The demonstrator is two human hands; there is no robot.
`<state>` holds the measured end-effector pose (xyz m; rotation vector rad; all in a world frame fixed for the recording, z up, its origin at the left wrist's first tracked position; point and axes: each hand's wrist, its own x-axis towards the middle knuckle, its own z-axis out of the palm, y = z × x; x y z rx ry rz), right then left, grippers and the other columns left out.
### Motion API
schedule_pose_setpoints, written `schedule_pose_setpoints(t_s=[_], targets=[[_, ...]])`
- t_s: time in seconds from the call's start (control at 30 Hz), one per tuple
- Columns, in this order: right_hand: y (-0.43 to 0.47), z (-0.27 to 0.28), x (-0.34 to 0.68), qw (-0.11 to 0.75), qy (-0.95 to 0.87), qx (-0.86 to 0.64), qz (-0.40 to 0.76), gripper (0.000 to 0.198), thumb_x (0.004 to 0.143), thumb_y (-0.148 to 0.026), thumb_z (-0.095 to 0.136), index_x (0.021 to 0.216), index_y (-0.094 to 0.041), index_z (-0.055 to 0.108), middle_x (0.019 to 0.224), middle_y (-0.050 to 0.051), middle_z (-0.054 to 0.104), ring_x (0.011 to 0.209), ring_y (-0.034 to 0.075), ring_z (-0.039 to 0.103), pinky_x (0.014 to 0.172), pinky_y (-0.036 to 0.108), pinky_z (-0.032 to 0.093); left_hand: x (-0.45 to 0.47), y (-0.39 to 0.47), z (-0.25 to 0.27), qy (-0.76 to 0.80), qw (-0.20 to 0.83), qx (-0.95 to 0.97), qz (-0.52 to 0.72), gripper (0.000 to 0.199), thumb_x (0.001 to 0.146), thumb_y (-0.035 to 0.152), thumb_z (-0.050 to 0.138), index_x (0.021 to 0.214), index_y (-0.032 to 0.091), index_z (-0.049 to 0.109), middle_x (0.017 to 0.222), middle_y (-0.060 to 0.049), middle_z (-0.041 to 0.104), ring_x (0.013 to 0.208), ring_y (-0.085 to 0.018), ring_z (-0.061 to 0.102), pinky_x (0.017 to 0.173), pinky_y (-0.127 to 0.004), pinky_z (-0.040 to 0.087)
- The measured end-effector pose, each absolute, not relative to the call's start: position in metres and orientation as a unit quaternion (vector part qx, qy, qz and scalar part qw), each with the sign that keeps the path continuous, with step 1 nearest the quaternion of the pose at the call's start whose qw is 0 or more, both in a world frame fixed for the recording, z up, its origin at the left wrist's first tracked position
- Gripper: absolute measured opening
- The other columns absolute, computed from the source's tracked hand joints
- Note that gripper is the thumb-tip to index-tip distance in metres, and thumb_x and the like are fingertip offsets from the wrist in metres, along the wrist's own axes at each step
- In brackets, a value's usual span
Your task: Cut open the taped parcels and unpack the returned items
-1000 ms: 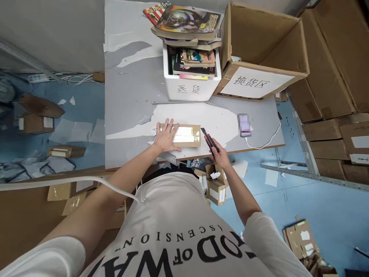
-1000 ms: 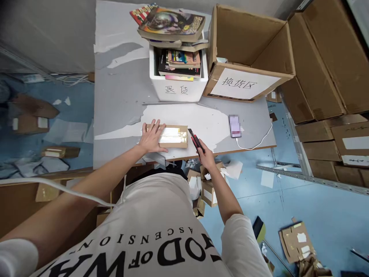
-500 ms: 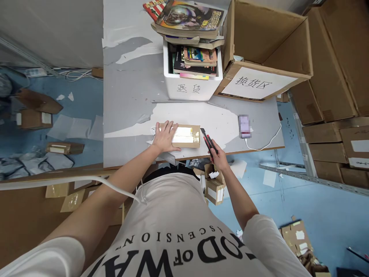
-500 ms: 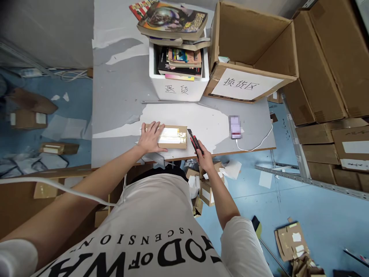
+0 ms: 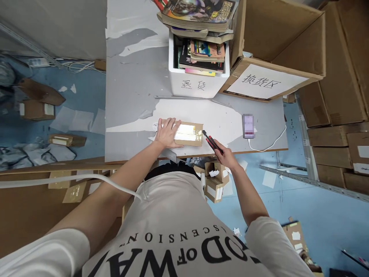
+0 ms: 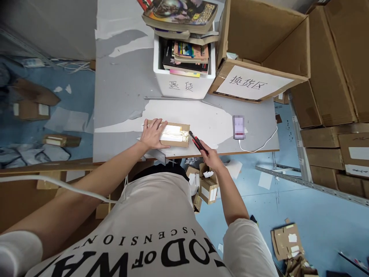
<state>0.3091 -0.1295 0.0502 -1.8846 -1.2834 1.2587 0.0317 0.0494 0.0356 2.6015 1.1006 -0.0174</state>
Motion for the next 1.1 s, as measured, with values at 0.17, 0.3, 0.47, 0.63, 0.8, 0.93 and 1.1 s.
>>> schedule_pose_setpoints(t_s=[0.17, 0.3, 0.47, 0.63, 0.8, 0.93, 1.1], targets=[[-0.145, 0.052, 0.304, 0.25, -0.497, -0.698, 0.451, 0.059, 0.089, -0.04, 0.045, 0.145, -0.021, 0.038, 0.064, -0.001, 0.058, 0.045, 0.011, 0.046, 0.048, 0.025, 0.046, 0.032, 0.051, 0.036, 0.387, 0.161, 0.908, -0.008, 0.118, 0.056, 0.072, 0.066, 0.149, 0.014, 0.023, 0.149, -0.023, 0.03, 0.136, -0.044, 0.024, 0.11, -0.062, -0.005], [-0.169, 0.052, 0.288, 0.263, -0.46, -0.695, 0.486, 0.06, 0.089, -0.044, 0.045, 0.144, -0.021, 0.038, 0.063, -0.001, 0.057, 0.044, 0.011, 0.045, 0.044, 0.024, 0.045, 0.033, 0.053, 0.034, 0.384, 0.169, 0.908, -0.004, 0.118, 0.055, 0.073, 0.066, 0.149, 0.014, 0.024, 0.149, -0.023, 0.03, 0.135, -0.044, 0.024, 0.11, -0.063, -0.004], [-0.198, 0.046, 0.273, 0.314, -0.351, -0.689, 0.551, 0.066, 0.088, -0.049, 0.047, 0.146, -0.023, 0.033, 0.066, -0.001, 0.056, 0.039, 0.009, 0.041, 0.035, 0.022, 0.038, 0.033, 0.054, 0.035, 0.38, 0.167, 0.91, -0.009, 0.118, 0.057, 0.074, 0.064, 0.149, 0.012, 0.022, 0.15, -0.022, 0.028, 0.137, -0.043, 0.022, 0.111, -0.061, -0.005], [-0.209, 0.034, 0.271, 0.462, -0.224, -0.726, 0.457, 0.071, 0.083, -0.053, 0.053, 0.145, -0.027, 0.028, 0.082, 0.001, 0.061, 0.047, 0.01, 0.051, 0.039, 0.023, 0.043, 0.033, 0.053, 0.043, 0.369, 0.184, 0.911, -0.023, 0.123, 0.055, 0.075, 0.064, 0.15, 0.011, 0.02, 0.154, -0.022, 0.021, 0.141, -0.043, 0.014, 0.111, -0.06, -0.008], [-0.165, 0.02, 0.25, 0.551, -0.149, -0.699, 0.431, 0.048, 0.078, -0.056, 0.057, 0.111, -0.023, 0.051, 0.11, 0.008, 0.063, 0.075, 0.016, 0.065, 0.053, 0.025, 0.053, 0.019, 0.068, 0.045, 0.421, 0.249, 0.869, 0.077, 0.086, 0.082, 0.061, 0.045, 0.15, 0.014, 0.022, 0.156, -0.017, 0.021, 0.144, -0.033, 0.015, 0.114, -0.055, 0.009], [-0.128, 0.016, 0.22, 0.599, -0.087, -0.626, 0.492, 0.044, 0.077, -0.056, 0.06, 0.108, -0.028, 0.047, 0.126, 0.005, 0.056, 0.079, 0.015, 0.067, 0.052, 0.025, 0.053, -0.004, 0.09, 0.035, 0.551, 0.373, 0.729, 0.164, 0.063, 0.087, 0.052, 0.041, 0.137, 0.015, 0.047, 0.142, -0.017, 0.046, 0.129, -0.029, 0.045, 0.107, -0.047, 0.035], [-0.107, 0.014, 0.211, 0.61, -0.087, -0.592, 0.52, 0.049, 0.072, -0.055, 0.067, 0.107, -0.028, 0.048, 0.112, 0.003, 0.059, 0.084, 0.015, 0.067, 0.064, 0.03, 0.059, -0.02, 0.093, 0.028, 0.569, 0.621, 0.511, 0.17, 0.056, 0.08, 0.052, 0.055, 0.126, 0.019, 0.056, 0.117, -0.012, 0.064, 0.096, -0.022, 0.063, 0.075, -0.039, 0.056]])
